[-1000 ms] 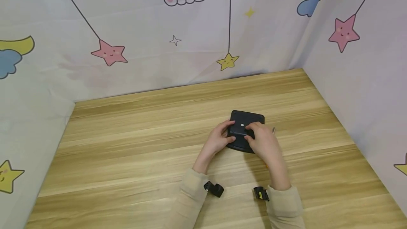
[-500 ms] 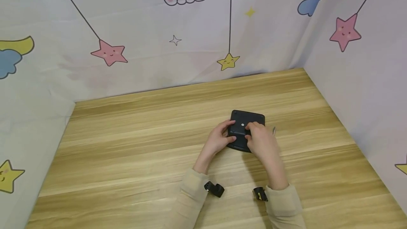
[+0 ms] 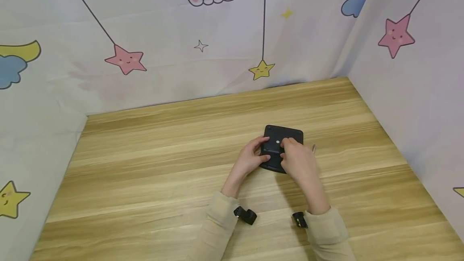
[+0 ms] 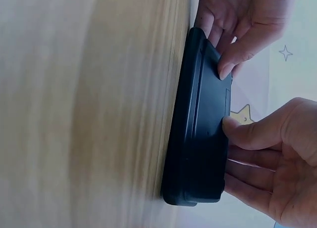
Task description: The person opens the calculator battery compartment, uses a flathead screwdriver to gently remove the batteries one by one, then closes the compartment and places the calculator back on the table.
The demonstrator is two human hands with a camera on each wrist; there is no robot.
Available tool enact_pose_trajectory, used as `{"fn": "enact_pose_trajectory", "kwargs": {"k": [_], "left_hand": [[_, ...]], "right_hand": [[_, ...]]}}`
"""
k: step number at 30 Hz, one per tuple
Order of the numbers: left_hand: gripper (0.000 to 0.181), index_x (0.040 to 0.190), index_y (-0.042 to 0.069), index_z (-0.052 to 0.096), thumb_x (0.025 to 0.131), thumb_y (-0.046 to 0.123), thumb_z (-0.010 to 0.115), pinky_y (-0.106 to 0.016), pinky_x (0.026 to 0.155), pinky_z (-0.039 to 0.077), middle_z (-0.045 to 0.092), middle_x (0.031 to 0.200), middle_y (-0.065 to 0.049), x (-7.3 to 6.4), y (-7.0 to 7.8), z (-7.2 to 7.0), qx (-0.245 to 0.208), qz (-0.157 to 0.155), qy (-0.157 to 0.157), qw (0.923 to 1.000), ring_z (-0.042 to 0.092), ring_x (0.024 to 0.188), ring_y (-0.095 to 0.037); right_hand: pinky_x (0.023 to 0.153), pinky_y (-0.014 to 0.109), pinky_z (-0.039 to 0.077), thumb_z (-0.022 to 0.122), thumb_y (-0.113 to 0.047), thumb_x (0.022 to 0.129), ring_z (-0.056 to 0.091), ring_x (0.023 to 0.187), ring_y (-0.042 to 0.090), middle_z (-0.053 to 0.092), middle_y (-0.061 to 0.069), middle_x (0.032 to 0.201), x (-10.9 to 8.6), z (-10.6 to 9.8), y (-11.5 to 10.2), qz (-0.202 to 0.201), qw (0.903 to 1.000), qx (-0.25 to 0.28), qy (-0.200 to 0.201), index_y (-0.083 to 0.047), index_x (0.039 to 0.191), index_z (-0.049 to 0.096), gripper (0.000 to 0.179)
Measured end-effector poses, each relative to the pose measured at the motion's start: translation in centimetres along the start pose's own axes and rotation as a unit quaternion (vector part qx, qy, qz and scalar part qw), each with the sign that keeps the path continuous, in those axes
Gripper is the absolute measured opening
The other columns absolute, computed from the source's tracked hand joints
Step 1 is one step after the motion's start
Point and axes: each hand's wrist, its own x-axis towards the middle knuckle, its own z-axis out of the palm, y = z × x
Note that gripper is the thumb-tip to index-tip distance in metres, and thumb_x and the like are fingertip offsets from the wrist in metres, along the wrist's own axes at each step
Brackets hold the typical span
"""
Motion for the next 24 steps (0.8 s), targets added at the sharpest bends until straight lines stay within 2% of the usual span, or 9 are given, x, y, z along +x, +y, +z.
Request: {"fn": "enact_pose_trajectory", "kwargs": {"k": [12, 24], "left_hand": [[0.055, 0.134, 0.016, 0.057, 0.083, -0.002, 0.069, -0.033, 0.107, 0.047, 0.04, 0.152, -0.008, -0.08, 0.08, 0.46, -0.002, -0.005, 0.007, 1.0, 0.046, 0.135, -0.027], [0.056, 0.134, 0.015, 0.057, 0.083, -0.004, 0.067, -0.034, 0.108, 0.045, 0.04, 0.152, -0.008, -0.05, -0.29, 0.64, -0.012, -0.001, 0.012, 0.9999, 0.044, 0.137, -0.026]], "right_hand": [[0.047, 0.032, 0.047, 0.07, -0.004, 0.081, 0.06, 0.06, 0.023, 0.068, 0.016, 0.091, 0.05, -0.08, 0.48, -0.009, 0.9998, -0.015, -0.003, 0.0, 0.096, 0.065, 0.017], [0.05, 0.038, 0.049, 0.072, -0.007, 0.081, 0.064, 0.066, 0.029, 0.069, 0.017, 0.094, 0.13, -0.27, 0.84, -0.018, 0.9997, -0.009, -0.012, -0.001, 0.1, 0.063, 0.022]]}}
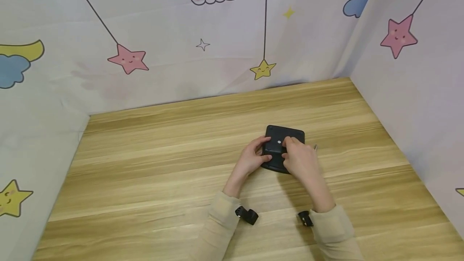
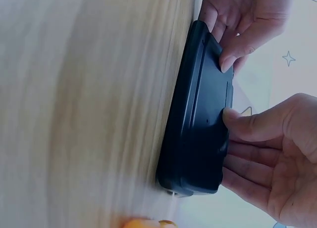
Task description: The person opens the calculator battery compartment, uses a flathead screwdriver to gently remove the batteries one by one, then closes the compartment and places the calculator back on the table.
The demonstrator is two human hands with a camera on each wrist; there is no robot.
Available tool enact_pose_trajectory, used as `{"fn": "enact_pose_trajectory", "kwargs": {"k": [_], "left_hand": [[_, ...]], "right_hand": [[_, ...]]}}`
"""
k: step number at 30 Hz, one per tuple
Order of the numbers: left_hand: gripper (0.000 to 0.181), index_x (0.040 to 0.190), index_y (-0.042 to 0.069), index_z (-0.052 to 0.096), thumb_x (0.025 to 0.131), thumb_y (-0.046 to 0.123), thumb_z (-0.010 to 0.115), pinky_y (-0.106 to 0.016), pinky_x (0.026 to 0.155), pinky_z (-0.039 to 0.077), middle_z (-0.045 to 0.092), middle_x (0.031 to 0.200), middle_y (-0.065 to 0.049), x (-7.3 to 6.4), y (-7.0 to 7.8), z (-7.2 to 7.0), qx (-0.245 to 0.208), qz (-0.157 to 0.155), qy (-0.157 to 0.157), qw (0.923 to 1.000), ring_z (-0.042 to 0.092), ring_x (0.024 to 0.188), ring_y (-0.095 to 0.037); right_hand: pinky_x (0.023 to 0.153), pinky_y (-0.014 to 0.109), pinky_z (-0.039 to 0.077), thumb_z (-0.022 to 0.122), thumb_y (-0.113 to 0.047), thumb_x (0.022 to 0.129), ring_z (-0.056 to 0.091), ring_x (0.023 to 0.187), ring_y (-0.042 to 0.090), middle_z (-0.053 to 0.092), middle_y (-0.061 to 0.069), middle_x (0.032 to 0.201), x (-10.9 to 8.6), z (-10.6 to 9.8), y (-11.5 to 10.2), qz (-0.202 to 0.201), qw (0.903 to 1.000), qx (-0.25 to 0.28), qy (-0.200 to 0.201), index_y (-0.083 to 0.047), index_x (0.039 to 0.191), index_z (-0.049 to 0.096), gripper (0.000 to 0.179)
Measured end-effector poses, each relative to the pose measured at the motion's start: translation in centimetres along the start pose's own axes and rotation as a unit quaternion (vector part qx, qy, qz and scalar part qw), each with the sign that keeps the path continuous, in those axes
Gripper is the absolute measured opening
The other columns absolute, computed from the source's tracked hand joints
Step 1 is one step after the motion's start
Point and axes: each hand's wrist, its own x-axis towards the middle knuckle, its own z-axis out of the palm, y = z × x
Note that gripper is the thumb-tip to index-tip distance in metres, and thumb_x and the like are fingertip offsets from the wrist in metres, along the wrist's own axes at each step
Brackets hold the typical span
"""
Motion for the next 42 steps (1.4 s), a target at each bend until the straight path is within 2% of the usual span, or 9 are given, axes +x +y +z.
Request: {"fn": "enact_pose_trajectory", "kwargs": {"k": [6, 24, 30, 34, 42], "left_hand": [[0.056, 0.134, 0.015, 0.057, 0.082, -0.004, 0.067, -0.034, 0.108, 0.045, 0.04, 0.152, -0.008, -0.01, 0.02, 0.0, -0.004, -0.002, 0.001, 1.0, 0.043, 0.137, -0.026], [0.056, 0.134, 0.012, 0.057, 0.082, -0.006, 0.067, -0.035, 0.108, 0.045, 0.04, 0.152, -0.009, 0.11, -0.08, 0.0, -0.006, 0.003, -0.002, 1.0, 0.044, 0.137, -0.026], [0.056, 0.134, 0.012, 0.057, 0.082, -0.006, 0.067, -0.035, 0.109, 0.045, 0.04, 0.152, -0.009, 0.07, -0.1, -0.06, -0.01, 0.006, -0.002, 0.9999, 0.043, 0.137, -0.026], [0.055, 0.133, 0.011, 0.058, 0.081, -0.007, 0.067, -0.035, 0.108, 0.045, 0.04, 0.152, -0.01, -0.02, -0.01, -0.14, -0.009, 0.008, -0.001, 0.9999, 0.043, 0.137, -0.026], [0.055, 0.133, 0.011, 0.058, 0.081, -0.006, 0.067, -0.035, 0.108, 0.045, 0.041, 0.151, -0.01, -0.04, -0.01, -0.15, -0.01, 0.011, -0.001, 0.9999, 0.043, 0.137, -0.027]], "right_hand": [[0.054, 0.041, 0.051, 0.074, -0.009, 0.081, 0.065, 0.067, 0.03, 0.07, 0.018, 0.095, -0.07, -0.18, 0.16, 0.003, 0.9999, 0.013, -0.006, -0.002, 0.103, 0.062, 0.027], [0.052, 0.033, 0.045, 0.074, -0.011, 0.082, 0.058, 0.061, 0.022, 0.07, 0.019, 0.093, -0.09, -0.64, 0.31, 0.017, 0.9986, 0.039, -0.031, -0.003, 0.103, 0.059, 0.027], [0.059, 0.042, 0.051, 0.073, -0.009, 0.082, 0.064, 0.071, 0.028, 0.069, 0.017, 0.096, -0.3, -0.45, 0.32, 0.007, 0.9986, 0.052, 0.0, -0.005, 0.1, 0.061, 0.022], [0.065, 0.046, 0.053, 0.072, -0.006, 0.082, 0.065, 0.077, 0.031, 0.068, 0.015, 0.091, -0.38, -0.15, 0.33, -0.009, 0.9973, 0.066, 0.031, -0.005, 0.094, 0.062, 0.016], [0.066, 0.044, 0.053, 0.073, -0.003, 0.08, 0.064, 0.077, 0.029, 0.069, 0.013, 0.085, -0.61, 0.3, 0.4, -0.03, 0.9941, 0.075, 0.073, -0.003, 0.092, 0.07, 0.012]]}}
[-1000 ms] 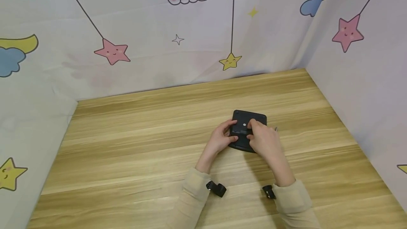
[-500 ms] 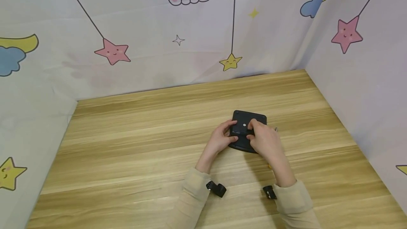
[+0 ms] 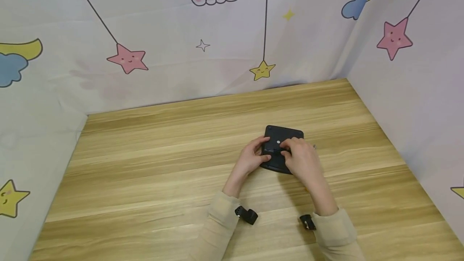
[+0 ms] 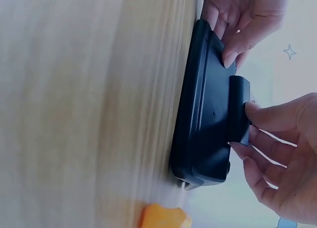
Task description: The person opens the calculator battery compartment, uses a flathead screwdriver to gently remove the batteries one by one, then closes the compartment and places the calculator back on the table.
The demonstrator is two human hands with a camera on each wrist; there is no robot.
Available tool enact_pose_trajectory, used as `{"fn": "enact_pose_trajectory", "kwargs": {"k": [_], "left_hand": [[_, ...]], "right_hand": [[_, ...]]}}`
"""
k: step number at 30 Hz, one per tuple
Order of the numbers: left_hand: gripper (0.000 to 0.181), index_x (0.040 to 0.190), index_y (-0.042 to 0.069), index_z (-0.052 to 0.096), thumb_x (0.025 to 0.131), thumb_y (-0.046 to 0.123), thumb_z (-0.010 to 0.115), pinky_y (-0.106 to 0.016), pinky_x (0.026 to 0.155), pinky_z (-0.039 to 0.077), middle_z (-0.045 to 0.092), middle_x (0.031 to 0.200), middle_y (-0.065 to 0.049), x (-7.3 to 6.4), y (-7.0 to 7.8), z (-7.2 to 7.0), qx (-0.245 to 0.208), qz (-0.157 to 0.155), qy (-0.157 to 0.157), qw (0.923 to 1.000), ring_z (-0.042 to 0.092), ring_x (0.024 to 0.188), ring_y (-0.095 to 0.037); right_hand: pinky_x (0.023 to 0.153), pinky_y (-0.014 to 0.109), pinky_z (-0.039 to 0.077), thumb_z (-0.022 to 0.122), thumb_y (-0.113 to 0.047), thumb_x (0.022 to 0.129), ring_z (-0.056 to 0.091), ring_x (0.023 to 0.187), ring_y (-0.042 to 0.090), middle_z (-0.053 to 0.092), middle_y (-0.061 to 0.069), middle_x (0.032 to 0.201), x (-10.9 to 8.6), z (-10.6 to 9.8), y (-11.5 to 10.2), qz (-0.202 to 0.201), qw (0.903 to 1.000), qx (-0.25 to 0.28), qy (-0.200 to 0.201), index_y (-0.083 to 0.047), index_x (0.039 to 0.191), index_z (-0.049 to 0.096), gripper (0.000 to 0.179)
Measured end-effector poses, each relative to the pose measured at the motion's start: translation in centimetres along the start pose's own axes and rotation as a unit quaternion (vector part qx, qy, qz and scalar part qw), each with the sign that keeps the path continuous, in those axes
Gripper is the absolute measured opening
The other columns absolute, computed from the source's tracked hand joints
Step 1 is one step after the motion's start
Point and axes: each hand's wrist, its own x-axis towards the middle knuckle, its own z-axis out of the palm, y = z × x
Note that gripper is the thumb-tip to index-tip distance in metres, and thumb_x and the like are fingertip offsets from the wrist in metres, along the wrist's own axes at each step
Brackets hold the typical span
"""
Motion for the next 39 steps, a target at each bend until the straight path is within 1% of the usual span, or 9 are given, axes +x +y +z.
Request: {"fn": "enact_pose_trajectory", "kwargs": {"k": [7, 12, 17, 23, 28, 32, 39], "left_hand": [[0.055, 0.133, 0.012, 0.058, 0.081, -0.006, 0.068, -0.033, 0.107, 0.046, 0.041, 0.151, -0.008, 0.0, -0.1, 0.0, 0.004, 0.001, 0.004, 1.0, 0.044, 0.137, -0.025], [0.055, 0.133, 0.012, 0.058, 0.082, -0.006, 0.068, -0.032, 0.107, 0.047, 0.042, 0.151, -0.009, 0.1, -0.1, 0.1, 0.009, 0.003, 0.003, 0.9999, 0.044, 0.137, -0.025], [0.055, 0.133, 0.012, 0.058, 0.081, -0.006, 0.068, -0.032, 0.106, 0.047, 0.042, 0.151, -0.009, 0.1, -0.1, 0.1, 0.007, 0.001, 0.003, 1.0, 0.044, 0.136, -0.026], [0.055, 0.131, 0.011, 0.059, 0.08, -0.006, 0.068, -0.032, 0.106, 0.047, 0.042, 0.151, -0.009, 0.1, 0.0, 0.1, 0.006, 0.005, 0.007, 0.9999, 0.046, 0.135, -0.026], [0.055, 0.132, 0.013, 0.059, 0.081, -0.006, 0.068, -0.033, 0.107, 0.047, 0.042, 0.151, -0.008, 0.1, 0.1, 0.0, 0.004, -0.004, 0.006, 1.0, 0.043, 0.137, -0.025], [0.055, 0.132, 0.014, 0.059, 0.082, -0.006, 0.068, -0.034, 0.107, 0.046, 0.041, 0.151, -0.007, 0.1, 0.0, 0.0, 0.002, -0.009, 0.004, 1.0, 0.042, 0.138, -0.025], [0.055, 0.132, 0.012, 0.059, 0.081, -0.008, 0.067, -0.033, 0.107, 0.046, 0.041, 0.151, -0.008, 0.1, -0.2, 0.0, -0.009, -0.007, 0.005, 0.9999, 0.042, 0.138, -0.026]], "right_hand": [[0.06, 0.031, 0.045, 0.07, -0.001, 0.082, 0.059, 0.07, 0.022, 0.068, 0.011, 0.081, -0.1, 0.0, 0.0, 0.012, 0.9995, 0.028, 0.014, -0.004, 0.088, 0.073, 0.007], [0.058, 0.027, 0.043, 0.071, 0.002, 0.081, 0.057, 0.067, 0.02, 0.068, 0.012, 0.079, -0.1, -0.1, -0.2, 0.005, 0.9987, 0.04, 0.033, -0.002, 0.086, 0.073, 0.007], [0.057, 0.025, 0.042, 0.07, 0.003, 0.081, 0.056, 0.066, 0.019, 0.067, 0.012, 0.079, -0.3, -0.2, -0.3, 0.002, 0.9985, 0.038, 0.04, -0.002, 0.085, 0.073, 0.007], [0.059, 0.028, 0.042, 0.069, 0.003, 0.082, 0.056, 0.067, 0.02, 0.067, 0.012, 0.079, -0.6, -0.4, -0.3, 0.015, 0.999, 0.033, 0.024, -0.001, 0.086, 0.073, 0.007], [0.06, 0.029, 0.039, 0.069, 0.0, 0.083, 0.054, 0.068, 0.02, 0.068, 0.011, 0.08, -0.9, -0.6, -0.3, 0.023, 0.9995, 0.021, 0.008, -0.003, 0.086, 0.073, 0.006], [0.061, 0.028, 0.039, 0.069, -0.002, 0.083, 0.054, 0.068, 0.02, 0.067, 0.01, 0.08, -1.2, -0.7, -0.4, 0.021, 0.9997, 0.015, -0.001, -0.004, 0.085, 0.073, 0.005], [0.057, 0.024, 0.039, 0.07, -0.003, 0.083, 0.051, 0.066, 0.015, 0.063, 0.006, 0.077, -1.6, -0.8, -0.5, 0.013, 0.9997, 0.013, -0.015, -0.003, 0.084, 0.073, 0.004]]}}
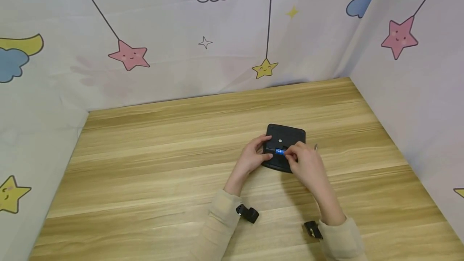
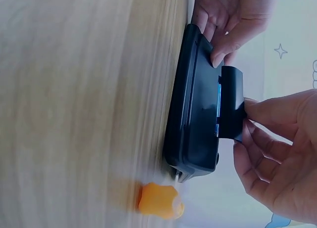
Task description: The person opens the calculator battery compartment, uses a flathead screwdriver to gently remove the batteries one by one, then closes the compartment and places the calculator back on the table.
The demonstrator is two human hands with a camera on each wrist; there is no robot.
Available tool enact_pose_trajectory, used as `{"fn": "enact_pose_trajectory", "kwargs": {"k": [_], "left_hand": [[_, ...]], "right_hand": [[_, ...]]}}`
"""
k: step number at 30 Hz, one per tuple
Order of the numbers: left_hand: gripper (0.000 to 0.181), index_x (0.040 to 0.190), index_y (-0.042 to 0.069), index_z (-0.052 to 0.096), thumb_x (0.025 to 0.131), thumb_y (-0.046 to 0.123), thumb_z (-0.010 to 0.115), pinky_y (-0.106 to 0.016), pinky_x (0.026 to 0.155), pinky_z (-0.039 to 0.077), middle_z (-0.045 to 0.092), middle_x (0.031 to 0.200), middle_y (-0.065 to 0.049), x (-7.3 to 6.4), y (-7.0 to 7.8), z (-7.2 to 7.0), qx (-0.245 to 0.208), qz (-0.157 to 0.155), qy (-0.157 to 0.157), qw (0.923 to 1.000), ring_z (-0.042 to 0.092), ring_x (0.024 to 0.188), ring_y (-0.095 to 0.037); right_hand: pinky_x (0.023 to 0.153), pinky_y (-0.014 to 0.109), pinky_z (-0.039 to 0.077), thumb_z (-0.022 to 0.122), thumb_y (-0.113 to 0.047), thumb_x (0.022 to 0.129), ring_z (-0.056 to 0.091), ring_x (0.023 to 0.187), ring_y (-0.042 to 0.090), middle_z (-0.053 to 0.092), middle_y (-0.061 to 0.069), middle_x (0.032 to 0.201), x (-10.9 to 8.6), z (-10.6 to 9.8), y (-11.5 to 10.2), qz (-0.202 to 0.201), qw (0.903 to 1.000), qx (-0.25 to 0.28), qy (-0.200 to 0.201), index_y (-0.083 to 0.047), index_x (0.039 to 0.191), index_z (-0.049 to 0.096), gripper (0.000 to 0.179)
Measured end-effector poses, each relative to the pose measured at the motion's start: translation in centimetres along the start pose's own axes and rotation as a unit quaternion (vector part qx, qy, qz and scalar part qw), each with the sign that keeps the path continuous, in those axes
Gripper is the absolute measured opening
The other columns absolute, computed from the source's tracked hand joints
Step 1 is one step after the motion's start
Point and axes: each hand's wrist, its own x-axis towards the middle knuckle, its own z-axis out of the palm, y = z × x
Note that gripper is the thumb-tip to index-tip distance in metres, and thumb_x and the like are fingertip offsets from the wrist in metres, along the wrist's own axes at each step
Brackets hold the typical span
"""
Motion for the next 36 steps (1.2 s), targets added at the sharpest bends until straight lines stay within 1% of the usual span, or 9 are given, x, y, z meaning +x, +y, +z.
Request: {"fn": "enact_pose_trajectory", "kwargs": {"k": [6, 10, 16, 21, 27, 36], "left_hand": [[0.055, 0.132, 0.013, 0.058, 0.082, -0.007, 0.067, -0.034, 0.107, 0.046, 0.041, 0.151, -0.008, 0.0, 0.0, 0.0, 0.001, -0.001, -0.001, 1.0, 0.043, 0.138, -0.025], [0.055, 0.133, 0.013, 0.058, 0.082, -0.007, 0.067, -0.034, 0.107, 0.046, 0.041, 0.151, -0.008, 0.0, 0.0, 0.0, 0.005, 0.0, -0.001, 1.0, 0.043, 0.138, -0.025], [0.055, 0.132, 0.012, 0.059, 0.081, -0.008, 0.068, -0.034, 0.106, 0.047, 0.041, 0.151, -0.008, 0.0, 0.1, 0.0, 0.004, -0.002, 0.003, 1.0, 0.044, 0.137, -0.026], [0.055, 0.132, 0.011, 0.059, 0.081, -0.008, 0.068, -0.034, 0.106, 0.047, 0.041, 0.151, -0.009, 0.0, 0.1, 0.0, 0.007, 0.001, 0.002, 1.0, 0.044, 0.137, -0.027], [0.055, 0.132, 0.013, 0.059, 0.082, -0.007, 0.068, -0.034, 0.107, 0.047, 0.041, 0.151, -0.007, 0.1, 0.1, 0.0, 0.009, -0.004, 0.001, 1.0, 0.043, 0.137, -0.025], [0.056, 0.133, 0.014, 0.058, 0.081, -0.007, 0.068, -0.034, 0.107, 0.046, 0.041, 0.152, -0.006, 0.1, 0.1, 0.0, 0.016, -0.008, 0.001, 0.9998, 0.043, 0.137, -0.025]], "right_hand": [[0.056, 0.023, 0.04, 0.071, -0.005, 0.082, 0.051, 0.065, 0.013, 0.062, 0.004, 0.077, -0.3, -0.2, -0.1, 0.0, 0.9994, -0.005, -0.035, -0.003, 0.085, 0.073, 0.004], [0.056, 0.022, 0.039, 0.072, -0.006, 0.082, 0.048, 0.064, 0.011, 0.06, 0.002, 0.075, -0.4, -0.1, -0.2, -0.002, 0.9981, -0.002, -0.061, -0.003, 0.084, 0.073, 0.004], [0.055, 0.02, 0.039, 0.074, -0.004, 0.08, 0.047, 0.063, 0.009, 0.056, -0.002, 0.071, -0.6, 0.3, -0.2, -0.021, 0.9971, -0.004, -0.073, -0.005, 0.081, 0.072, 0.002], [0.055, 0.02, 0.04, 0.072, -0.002, 0.079, 0.049, 0.064, 0.009, 0.058, -0.001, 0.074, -0.8, 0.6, -0.3, -0.023, 0.9959, -0.01, -0.087, -0.008, 0.079, 0.071, 0.006], [0.056, 0.021, 0.041, 0.071, -0.003, 0.079, 0.049, 0.064, 0.009, 0.061, -0.001, 0.076, -0.9, 1.0, -0.4, -0.027, 0.9942, -0.021, -0.102, -0.009, 0.077, 0.071, 0.007], [0.056, 0.019, 0.041, 0.072, -0.002, 0.077, 0.048, 0.064, 0.006, 0.061, -0.004, 0.072, -1.0, 1.5, -0.5, -0.039, 0.9924, -0.016, -0.116, -0.013, 0.075, 0.071, 0.011]]}}
